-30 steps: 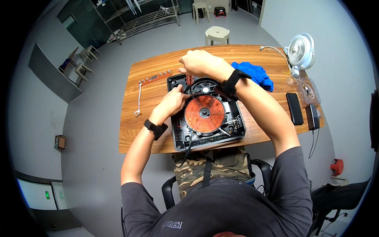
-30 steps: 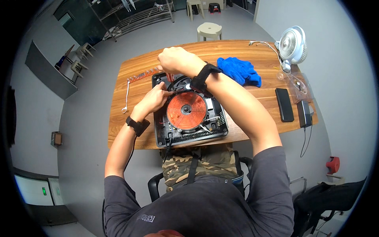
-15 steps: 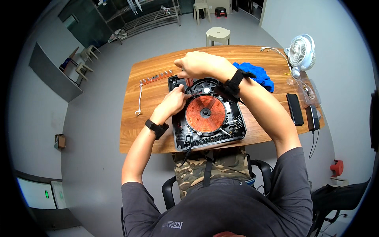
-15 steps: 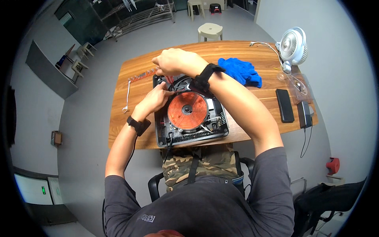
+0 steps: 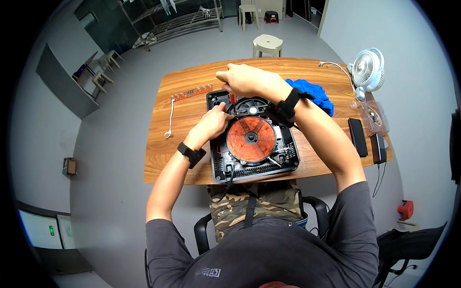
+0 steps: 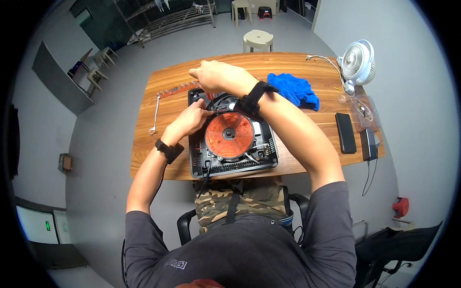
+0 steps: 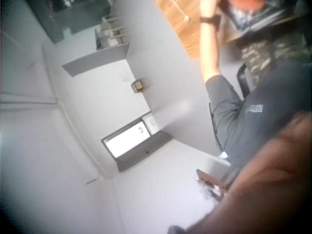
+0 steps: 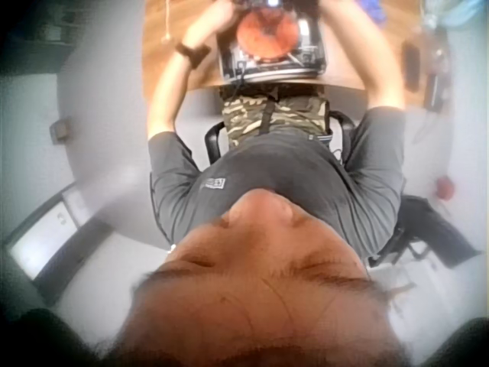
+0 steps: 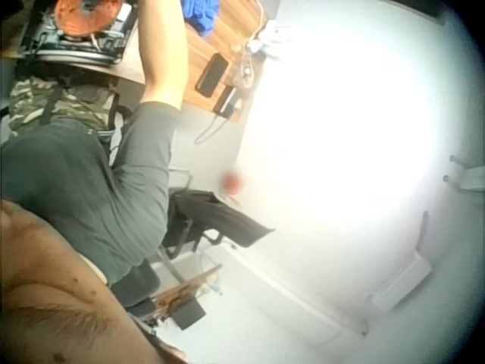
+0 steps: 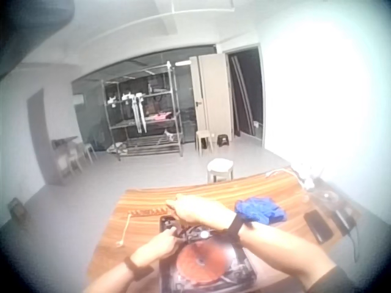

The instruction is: The person uses a screwdriver to remove screws from a disassembled electronic device on a wooden table, then flips the device over and continues unscrewing the bottom casing.

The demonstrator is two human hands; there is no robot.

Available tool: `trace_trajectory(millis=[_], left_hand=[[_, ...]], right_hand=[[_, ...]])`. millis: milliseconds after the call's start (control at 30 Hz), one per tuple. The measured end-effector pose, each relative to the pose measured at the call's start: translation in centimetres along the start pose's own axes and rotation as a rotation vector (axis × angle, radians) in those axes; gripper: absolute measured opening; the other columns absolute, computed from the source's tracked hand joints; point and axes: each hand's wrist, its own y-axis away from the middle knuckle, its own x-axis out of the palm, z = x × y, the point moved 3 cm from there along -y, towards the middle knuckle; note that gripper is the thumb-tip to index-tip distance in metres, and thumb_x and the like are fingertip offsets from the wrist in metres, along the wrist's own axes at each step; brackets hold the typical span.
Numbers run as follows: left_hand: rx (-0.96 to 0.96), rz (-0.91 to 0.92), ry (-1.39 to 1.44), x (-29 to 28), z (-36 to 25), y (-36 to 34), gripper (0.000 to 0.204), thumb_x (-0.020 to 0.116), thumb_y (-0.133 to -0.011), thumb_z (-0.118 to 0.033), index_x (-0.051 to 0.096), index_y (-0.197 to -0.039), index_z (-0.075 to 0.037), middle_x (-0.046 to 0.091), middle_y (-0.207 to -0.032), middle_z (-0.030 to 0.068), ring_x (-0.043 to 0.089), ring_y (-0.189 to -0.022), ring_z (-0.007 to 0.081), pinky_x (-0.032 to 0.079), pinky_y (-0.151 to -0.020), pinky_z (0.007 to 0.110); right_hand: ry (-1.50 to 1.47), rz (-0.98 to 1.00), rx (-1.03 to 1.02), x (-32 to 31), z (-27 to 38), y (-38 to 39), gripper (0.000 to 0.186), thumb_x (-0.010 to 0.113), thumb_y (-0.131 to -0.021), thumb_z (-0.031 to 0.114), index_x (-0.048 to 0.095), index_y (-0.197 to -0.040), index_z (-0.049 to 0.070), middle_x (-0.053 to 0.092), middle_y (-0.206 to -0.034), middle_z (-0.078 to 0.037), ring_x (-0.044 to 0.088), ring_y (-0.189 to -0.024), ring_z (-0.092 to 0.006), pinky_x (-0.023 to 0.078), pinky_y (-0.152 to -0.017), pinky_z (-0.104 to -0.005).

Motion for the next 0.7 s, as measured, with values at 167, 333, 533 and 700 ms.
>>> trace_trajectory(millis=[167,333,533,700], left_hand=[[-0.013,-0.002,0.003,0.4,0.1,-0.1,0.035,0.061,-0.088,-0.003,0.075,-0.119,-0.005,0.058,-0.107,0.0187,0.059,-0.102,0.0366,0.051,-0.092,0.044],[0.006,-0.022,-0.002,0.4,0.5,0.1,0.034,0.06,-0.087,-0.002,0.075,-0.118,-0.004,0.057,-0.107,0.0182,0.059,-0.103,0.0361,0.051,-0.092,0.044],[-0.014,0.003,0.008,-0.2,-0.2,-0.1,0.034,0.06,-0.088,-0.001,0.075,-0.119,-0.004,0.057,-0.107,0.0177,0.059,-0.103,0.0355,0.051,-0.092,0.044],[-0.023,0.005,0.018,-0.2,-0.2,0.0,0.034,0.059,-0.089,-0.001,0.075,-0.119,-0.004,0.057,-0.106,0.0176,0.059,-0.102,0.0353,0.051,-0.092,0.043]], right_hand=[[0.133,0.062,0.192,0.0,-0.3,-0.1,0.036,0.057,-0.097,0.03,0.059,-0.115,0.0,0.072,-0.093,-0.027,0.069,-0.095,-0.0441,0.055,-0.085,-0.0533],[0.052,0.055,0.083,-1.0,-0.1,1.4,0.039,0.059,-0.095,0.032,0.055,-0.119,0.001,0.072,-0.099,-0.026,0.069,-0.096,-0.045,0.055,-0.085,-0.0523],[0.104,0.13,0.164,-0.2,-0.5,0.2,0.037,0.058,-0.098,0.033,0.061,-0.118,0.001,0.072,-0.099,-0.027,0.069,-0.096,-0.0448,0.055,-0.085,-0.0519],[0.122,0.081,0.258,-1.1,0.2,1.3,0.036,0.058,-0.098,0.031,0.061,-0.117,0.0,0.072,-0.095,-0.027,0.069,-0.093,-0.0453,0.056,-0.082,-0.0512]])
